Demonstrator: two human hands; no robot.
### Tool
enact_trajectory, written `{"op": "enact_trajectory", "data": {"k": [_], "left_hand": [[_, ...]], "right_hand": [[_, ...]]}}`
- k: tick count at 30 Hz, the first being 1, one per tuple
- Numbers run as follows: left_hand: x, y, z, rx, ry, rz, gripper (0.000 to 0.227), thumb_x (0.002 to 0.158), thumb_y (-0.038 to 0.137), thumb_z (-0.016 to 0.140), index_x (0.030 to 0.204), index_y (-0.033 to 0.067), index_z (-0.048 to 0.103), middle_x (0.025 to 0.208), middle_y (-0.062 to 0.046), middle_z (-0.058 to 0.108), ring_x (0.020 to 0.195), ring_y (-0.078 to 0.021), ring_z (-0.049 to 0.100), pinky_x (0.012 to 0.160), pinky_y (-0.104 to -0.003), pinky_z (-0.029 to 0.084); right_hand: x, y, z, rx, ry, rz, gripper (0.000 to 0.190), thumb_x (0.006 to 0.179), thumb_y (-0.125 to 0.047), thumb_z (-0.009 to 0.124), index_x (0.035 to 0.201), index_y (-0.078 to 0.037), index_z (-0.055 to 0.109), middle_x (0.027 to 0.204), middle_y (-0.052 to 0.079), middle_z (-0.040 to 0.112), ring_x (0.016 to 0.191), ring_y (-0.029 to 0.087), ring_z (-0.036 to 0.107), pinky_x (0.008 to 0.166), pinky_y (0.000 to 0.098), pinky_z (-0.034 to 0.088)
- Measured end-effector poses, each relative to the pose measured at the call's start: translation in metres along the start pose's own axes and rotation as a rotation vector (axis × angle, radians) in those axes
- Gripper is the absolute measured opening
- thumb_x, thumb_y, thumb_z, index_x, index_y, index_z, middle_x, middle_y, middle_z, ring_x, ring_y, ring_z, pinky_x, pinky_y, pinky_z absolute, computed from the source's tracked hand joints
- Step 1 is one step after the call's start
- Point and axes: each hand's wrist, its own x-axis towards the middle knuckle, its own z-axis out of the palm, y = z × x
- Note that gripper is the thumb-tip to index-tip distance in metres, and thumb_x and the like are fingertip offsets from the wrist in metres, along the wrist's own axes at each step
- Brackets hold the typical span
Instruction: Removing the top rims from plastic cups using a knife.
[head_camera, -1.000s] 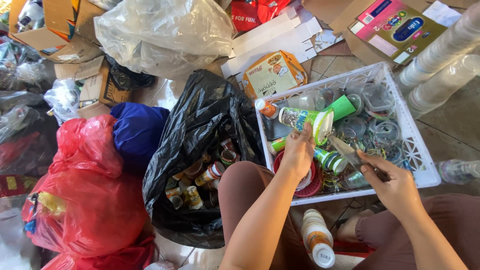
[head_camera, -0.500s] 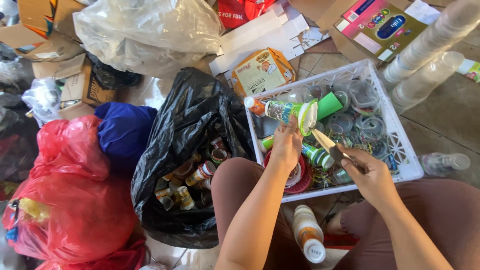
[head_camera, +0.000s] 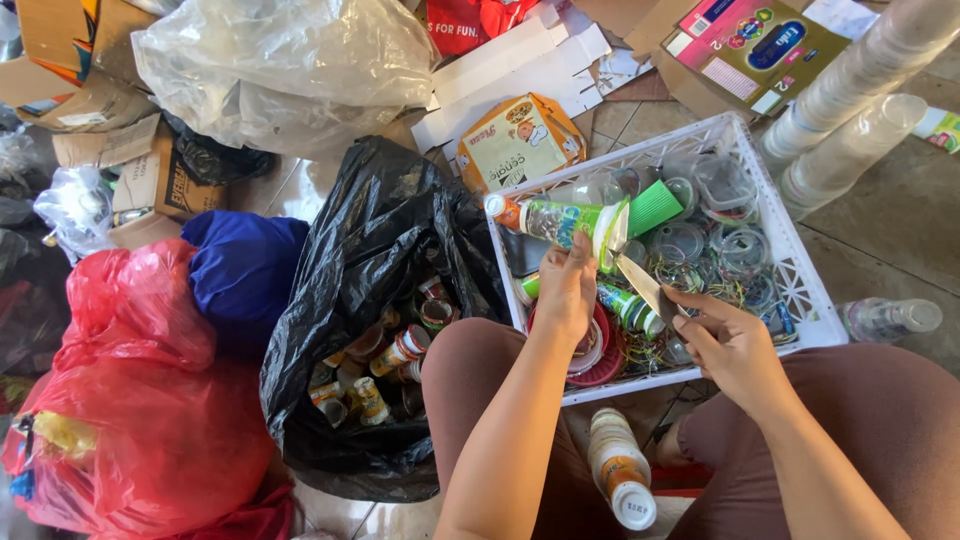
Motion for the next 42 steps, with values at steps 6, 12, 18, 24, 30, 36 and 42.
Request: {"op": "enact_trajectory", "data": {"k": [6,12,18,24,30,36,42], "left_hand": [[0.002,0.002,0.002,0.176,0.064,-0.028,0.084,0.057,0.046,0.088,0.105,0.0002,0.037,0.108,-0.018,0.055,0.124,-0.0390,0.054,0.121,-0.040,0.032],[0.004,-0.001,-0.002,0.202,0.029,0.004,0.070,0.069,0.047,0.086,0.093,0.0077,0.032,0.097,-0.015,0.050,0.120,-0.0392,0.053,0.121,-0.049,0.027],[0.012,0.002,-0.008,-0.073,-0.010,-0.039,0.041,0.083,0.036,0.084,0.089,0.0097,0.053,0.080,0.001,0.061,0.076,-0.0073,0.058,0.076,-0.018,0.046],[-0.018,0.024,0.056,-0.025,0.151,-0.202,0.065,0.087,0.033,0.065,0.136,-0.0005,0.040,0.135,-0.018,0.057,0.130,-0.0293,0.055,0.112,-0.033,0.049],[0.022,-0.061,-0.054,0.603,-0.072,-0.094,0.072,0.081,0.069,0.080,0.106,0.0152,0.040,0.101,-0.010,0.057,0.105,-0.0229,0.062,0.113,-0.044,0.050],[-0.050,0.006,0.055,0.343,0.086,0.081,0.045,0.091,0.037,0.080,0.101,0.0122,0.044,0.087,0.003,0.043,0.077,-0.0102,0.053,0.080,-0.021,0.054],[-0.053,0.023,0.042,0.410,0.009,0.159,0.054,0.093,0.039,0.079,0.083,0.0154,0.031,0.079,0.004,0.040,0.076,-0.0096,0.046,0.099,-0.039,0.052]], "right_hand": [[0.004,0.004,0.002,0.126,-0.023,0.110,0.041,0.096,-0.004,0.062,0.134,-0.013,0.073,0.057,0.006,0.047,0.047,0.011,0.032,0.041,0.0248,0.023],[0.001,0.001,0.005,0.260,-0.064,0.149,0.042,0.096,-0.004,0.060,0.136,-0.008,0.070,0.061,0.008,0.047,0.046,0.010,0.029,0.038,0.0240,0.019],[0.002,0.003,0.007,0.337,-0.093,0.118,0.044,0.096,-0.005,0.057,0.139,-0.006,0.067,0.066,0.010,0.053,0.047,0.010,0.033,0.037,0.0221,0.023],[0.006,0.007,0.018,0.536,-0.022,-0.218,0.062,0.088,-0.002,0.066,0.146,-0.010,0.046,0.076,0.001,0.056,0.051,0.005,0.046,0.042,0.0178,0.036],[0.002,-0.011,0.044,0.452,0.245,-0.322,0.075,0.089,0.002,0.073,0.154,-0.004,0.037,0.094,0.012,0.061,0.057,0.011,0.055,0.037,0.0220,0.043],[0.004,-0.021,0.068,0.594,0.312,-0.304,0.067,0.087,0.002,0.075,0.147,-0.011,0.046,0.084,0.011,0.062,0.049,0.007,0.046,0.035,0.0189,0.034],[0.010,-0.013,0.078,0.629,0.214,-0.428,0.075,0.081,0.005,0.079,0.147,-0.006,0.045,0.076,0.016,0.069,0.037,0.009,0.048,0.029,0.0216,0.036]]}}
